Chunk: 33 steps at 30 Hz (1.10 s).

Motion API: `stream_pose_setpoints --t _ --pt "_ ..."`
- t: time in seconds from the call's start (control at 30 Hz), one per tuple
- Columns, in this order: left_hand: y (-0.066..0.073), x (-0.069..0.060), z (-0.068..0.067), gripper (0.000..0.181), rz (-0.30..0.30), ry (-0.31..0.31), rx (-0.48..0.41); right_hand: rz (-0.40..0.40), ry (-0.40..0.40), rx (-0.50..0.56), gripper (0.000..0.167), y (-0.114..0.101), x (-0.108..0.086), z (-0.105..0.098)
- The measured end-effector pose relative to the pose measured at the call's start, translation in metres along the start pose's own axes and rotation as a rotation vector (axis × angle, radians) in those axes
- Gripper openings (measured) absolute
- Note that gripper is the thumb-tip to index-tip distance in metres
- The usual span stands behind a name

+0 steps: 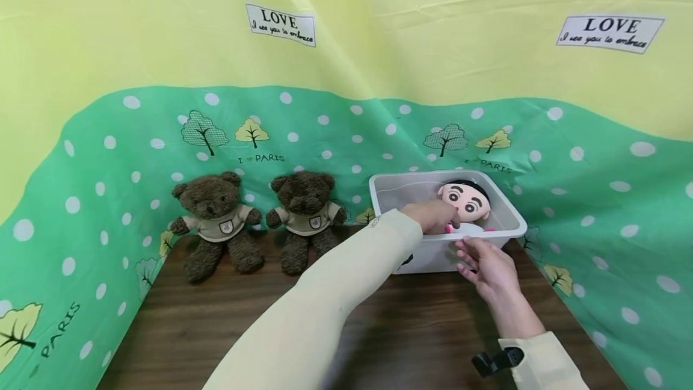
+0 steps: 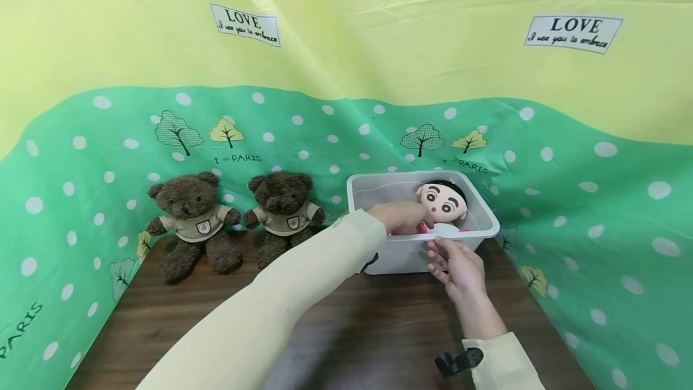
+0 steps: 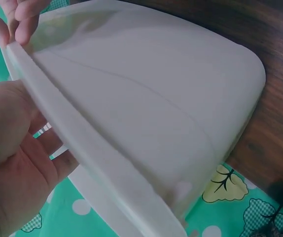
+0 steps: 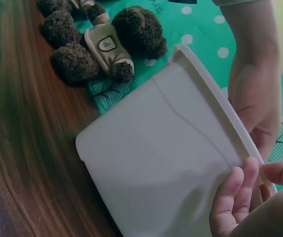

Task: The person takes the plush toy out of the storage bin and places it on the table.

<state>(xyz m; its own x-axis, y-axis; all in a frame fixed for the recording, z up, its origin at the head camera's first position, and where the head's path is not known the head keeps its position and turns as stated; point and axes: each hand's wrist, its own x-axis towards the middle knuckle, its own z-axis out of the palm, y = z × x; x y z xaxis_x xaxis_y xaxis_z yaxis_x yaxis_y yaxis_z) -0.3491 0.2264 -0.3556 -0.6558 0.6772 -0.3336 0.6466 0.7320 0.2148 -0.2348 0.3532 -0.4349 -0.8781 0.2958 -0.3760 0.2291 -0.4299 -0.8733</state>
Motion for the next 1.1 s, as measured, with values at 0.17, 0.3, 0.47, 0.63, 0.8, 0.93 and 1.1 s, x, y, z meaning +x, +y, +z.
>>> stream_pose_setpoints --t 0.17,0.3,0.47,0.63,0.8,0.93,1.1 --pt "0.002 0.012 0.008 0.040 0.001 0.013 -0.021 0.000 0.005 0.000 0.011 0.001 0.000 -0.003" --pt "0.004 0.023 0.016 0.041 0.003 0.013 -0.036 0.001 0.010 -0.010 0.012 0.003 -0.001 -0.008" --pt "0.000 0.031 0.024 0.037 0.022 0.042 -0.025 -0.010 0.017 -0.025 0.014 0.004 0.001 -0.010" --pt "-0.007 0.035 0.027 0.038 0.022 0.045 -0.066 -0.002 0.011 -0.035 0.014 0.004 0.002 -0.008" --pt "-0.016 0.034 0.027 0.035 0.070 0.002 -0.098 -0.002 0.008 -0.049 0.014 0.003 0.003 -0.005" --pt "-0.020 0.032 0.027 0.025 0.034 -0.027 -0.149 -0.002 0.003 -0.042 0.011 0.001 0.003 -0.002" --pt "-0.024 0.034 0.029 0.016 -0.015 0.026 -0.138 -0.006 -0.002 -0.038 0.010 0.000 0.005 0.000"
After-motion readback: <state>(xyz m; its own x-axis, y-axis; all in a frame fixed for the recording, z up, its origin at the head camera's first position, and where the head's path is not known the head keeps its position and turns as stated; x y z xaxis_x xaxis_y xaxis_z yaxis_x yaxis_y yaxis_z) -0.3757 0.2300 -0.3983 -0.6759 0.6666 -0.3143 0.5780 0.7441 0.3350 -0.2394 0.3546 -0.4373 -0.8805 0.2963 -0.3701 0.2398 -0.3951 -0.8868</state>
